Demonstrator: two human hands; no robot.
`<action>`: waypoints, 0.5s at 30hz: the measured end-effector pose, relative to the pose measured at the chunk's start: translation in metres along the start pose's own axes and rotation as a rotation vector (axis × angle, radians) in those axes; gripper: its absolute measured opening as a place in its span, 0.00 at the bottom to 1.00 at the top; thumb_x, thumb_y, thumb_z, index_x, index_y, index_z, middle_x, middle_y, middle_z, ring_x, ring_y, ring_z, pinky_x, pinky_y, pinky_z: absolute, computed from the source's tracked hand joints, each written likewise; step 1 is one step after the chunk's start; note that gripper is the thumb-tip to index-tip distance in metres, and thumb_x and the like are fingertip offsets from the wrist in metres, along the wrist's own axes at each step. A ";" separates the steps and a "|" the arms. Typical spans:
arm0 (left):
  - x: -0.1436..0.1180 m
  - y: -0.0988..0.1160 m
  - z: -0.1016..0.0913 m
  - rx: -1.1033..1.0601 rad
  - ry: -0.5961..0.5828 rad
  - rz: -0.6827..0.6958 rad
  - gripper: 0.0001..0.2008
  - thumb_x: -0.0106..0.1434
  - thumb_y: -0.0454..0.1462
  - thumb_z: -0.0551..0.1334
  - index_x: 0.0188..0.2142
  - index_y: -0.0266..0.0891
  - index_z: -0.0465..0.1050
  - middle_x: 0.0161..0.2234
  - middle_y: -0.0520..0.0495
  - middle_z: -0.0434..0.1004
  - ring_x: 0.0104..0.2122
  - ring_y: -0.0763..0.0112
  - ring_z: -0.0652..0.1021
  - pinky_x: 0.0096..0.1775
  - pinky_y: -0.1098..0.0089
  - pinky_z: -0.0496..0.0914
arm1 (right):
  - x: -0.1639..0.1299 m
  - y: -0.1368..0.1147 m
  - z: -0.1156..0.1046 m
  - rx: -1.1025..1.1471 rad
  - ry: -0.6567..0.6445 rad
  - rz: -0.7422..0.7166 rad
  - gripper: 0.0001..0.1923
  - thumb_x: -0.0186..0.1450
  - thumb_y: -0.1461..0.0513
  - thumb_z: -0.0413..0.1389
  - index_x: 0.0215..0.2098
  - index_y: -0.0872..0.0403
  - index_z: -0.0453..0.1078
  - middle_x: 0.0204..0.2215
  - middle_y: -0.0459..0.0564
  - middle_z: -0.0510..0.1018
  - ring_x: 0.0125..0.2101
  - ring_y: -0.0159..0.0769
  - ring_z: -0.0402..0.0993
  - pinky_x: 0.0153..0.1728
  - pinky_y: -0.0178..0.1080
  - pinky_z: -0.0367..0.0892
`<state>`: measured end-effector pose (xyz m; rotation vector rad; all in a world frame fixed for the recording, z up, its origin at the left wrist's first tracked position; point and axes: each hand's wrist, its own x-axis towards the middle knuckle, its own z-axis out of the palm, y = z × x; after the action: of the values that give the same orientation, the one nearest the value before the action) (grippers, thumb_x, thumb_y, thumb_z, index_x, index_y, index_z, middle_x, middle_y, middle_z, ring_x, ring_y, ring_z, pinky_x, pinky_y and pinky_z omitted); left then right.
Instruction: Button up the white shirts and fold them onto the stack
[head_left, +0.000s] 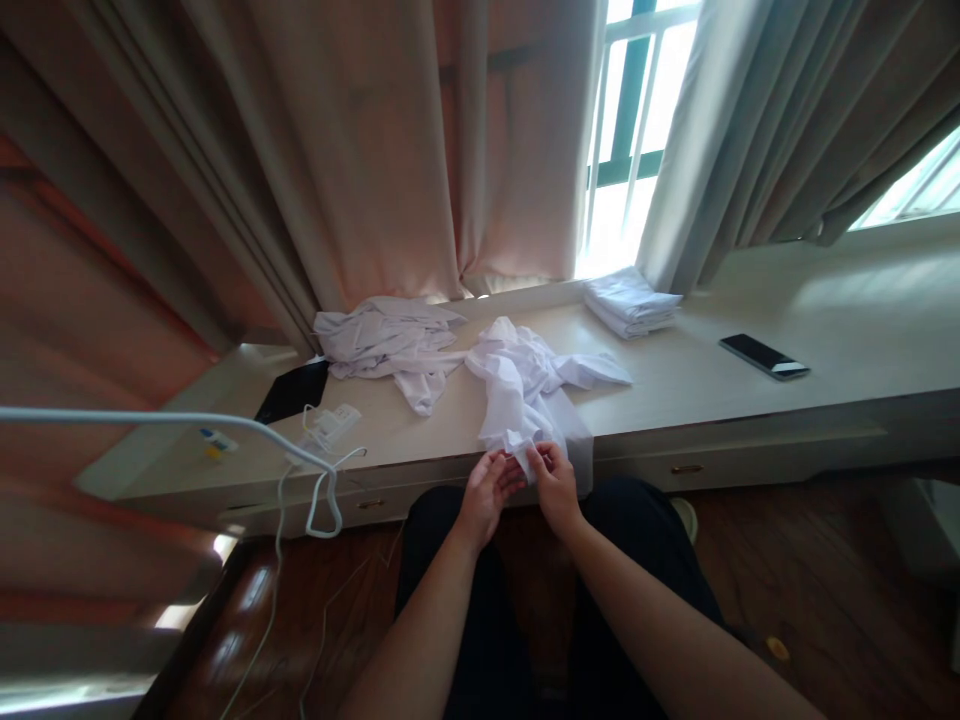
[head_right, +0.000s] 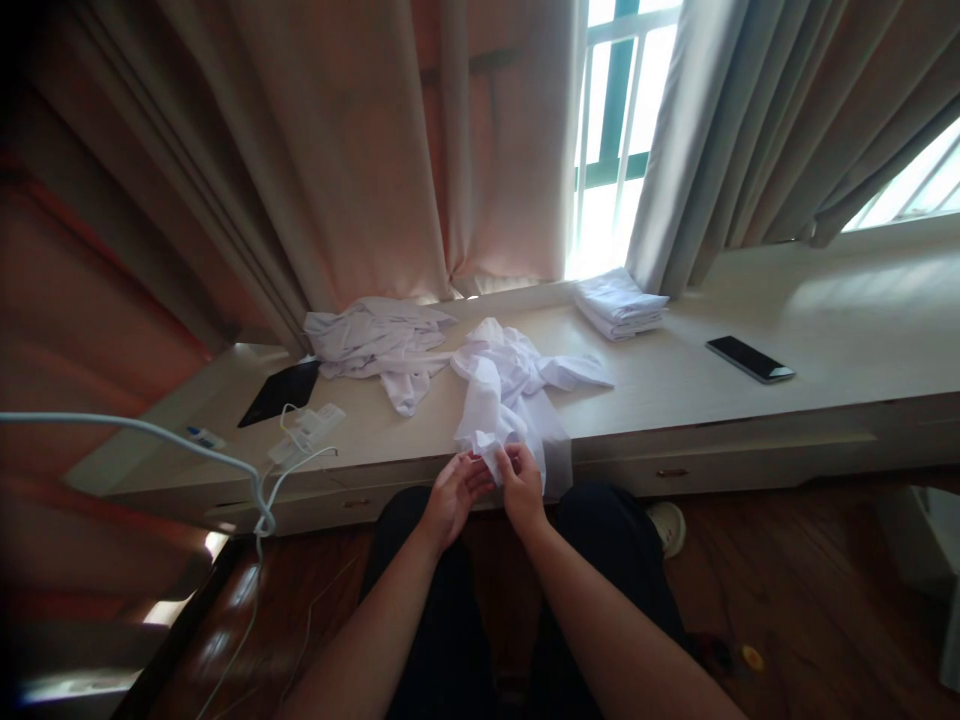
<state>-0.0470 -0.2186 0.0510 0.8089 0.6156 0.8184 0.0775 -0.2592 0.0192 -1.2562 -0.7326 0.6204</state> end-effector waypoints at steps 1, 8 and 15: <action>0.000 -0.006 0.002 0.046 0.031 0.037 0.21 0.57 0.48 0.70 0.43 0.37 0.72 0.40 0.43 0.79 0.39 0.65 0.79 0.42 0.66 0.72 | 0.000 0.002 -0.001 0.027 0.010 0.024 0.15 0.65 0.49 0.56 0.36 0.52 0.69 0.29 0.44 0.71 0.29 0.34 0.67 0.32 0.36 0.64; 0.006 -0.022 -0.006 0.213 0.112 0.065 0.24 0.54 0.51 0.70 0.41 0.33 0.74 0.31 0.46 0.78 0.28 0.70 0.77 0.32 0.70 0.71 | -0.009 -0.001 0.002 0.048 -0.014 0.045 0.19 0.59 0.47 0.61 0.38 0.51 0.68 0.28 0.45 0.73 0.29 0.36 0.69 0.30 0.37 0.67; 0.015 -0.027 -0.007 0.181 0.156 0.024 0.27 0.56 0.55 0.66 0.43 0.34 0.73 0.27 0.48 0.77 0.24 0.71 0.75 0.27 0.72 0.68 | -0.016 -0.014 0.000 0.051 -0.121 0.060 0.15 0.62 0.49 0.58 0.41 0.47 0.66 0.30 0.45 0.73 0.30 0.37 0.71 0.31 0.38 0.68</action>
<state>-0.0335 -0.2155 0.0224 0.9238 0.8287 0.8614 0.0675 -0.2746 0.0308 -1.2052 -0.7769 0.7650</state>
